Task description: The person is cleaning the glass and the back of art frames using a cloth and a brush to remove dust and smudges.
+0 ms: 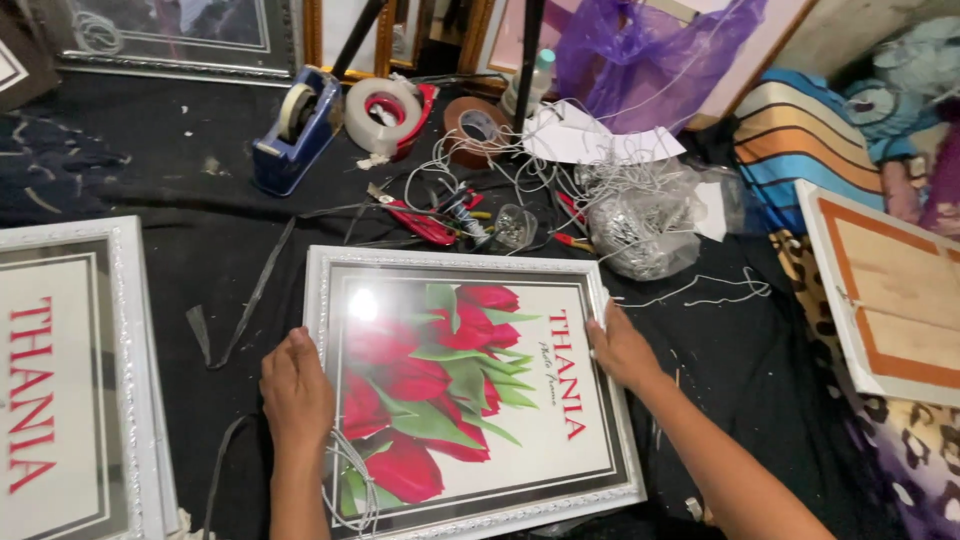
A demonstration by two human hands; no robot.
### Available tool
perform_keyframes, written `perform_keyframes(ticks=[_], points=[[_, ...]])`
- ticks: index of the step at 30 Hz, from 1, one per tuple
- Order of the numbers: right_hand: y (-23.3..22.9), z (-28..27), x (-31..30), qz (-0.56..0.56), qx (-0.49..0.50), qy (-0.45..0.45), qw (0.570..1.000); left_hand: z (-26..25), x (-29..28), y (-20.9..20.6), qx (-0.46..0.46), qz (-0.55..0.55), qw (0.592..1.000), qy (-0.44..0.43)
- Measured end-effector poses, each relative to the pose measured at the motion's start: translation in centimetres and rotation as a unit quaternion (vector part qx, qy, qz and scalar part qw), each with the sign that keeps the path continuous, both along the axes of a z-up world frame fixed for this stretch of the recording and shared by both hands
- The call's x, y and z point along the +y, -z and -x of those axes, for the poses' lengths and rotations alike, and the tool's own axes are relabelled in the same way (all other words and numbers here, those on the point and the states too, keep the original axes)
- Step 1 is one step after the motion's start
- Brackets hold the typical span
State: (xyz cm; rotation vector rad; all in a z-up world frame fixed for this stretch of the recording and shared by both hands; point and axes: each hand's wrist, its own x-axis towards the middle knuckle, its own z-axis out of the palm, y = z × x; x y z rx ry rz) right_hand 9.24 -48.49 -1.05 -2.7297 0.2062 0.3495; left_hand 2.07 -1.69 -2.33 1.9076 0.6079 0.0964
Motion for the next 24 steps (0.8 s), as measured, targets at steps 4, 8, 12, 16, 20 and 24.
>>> perform_keyframes(ticks=[4, 8, 12, 16, 20, 24], points=[[0.1, 9.3, -1.3, -0.002, 0.052, 0.034, 0.998, 0.1, 0.2, 1.9, 0.034, -0.011, 0.999, -0.01], [-1.3, 15.4, -2.9, 0.025, 0.105, 0.002, 0.994, 0.2, 0.1, 2.5, -0.006, -0.087, 0.996, 0.026], [-0.2, 19.4, -5.1, 0.102, 0.08, -0.113, 0.985, 1.2, -0.3, 0.6, 0.019, -0.097, 0.994, 0.042], [-2.3, 19.0, -5.2, 0.075, 0.097, -0.083, 0.989, 2.8, -0.4, 1.9, -0.026, -0.115, 0.99, 0.078], [-3.8, 16.6, -5.9, 0.1, 0.088, 0.184, 0.974, 5.3, -0.7, 1.9, 0.018, -0.18, 0.979, 0.089], [-3.8, 13.7, -5.0, 0.125, 0.032, 0.164, 0.978, 6.0, 0.0, 7.0, 0.046, -0.342, 0.938, 0.041]])
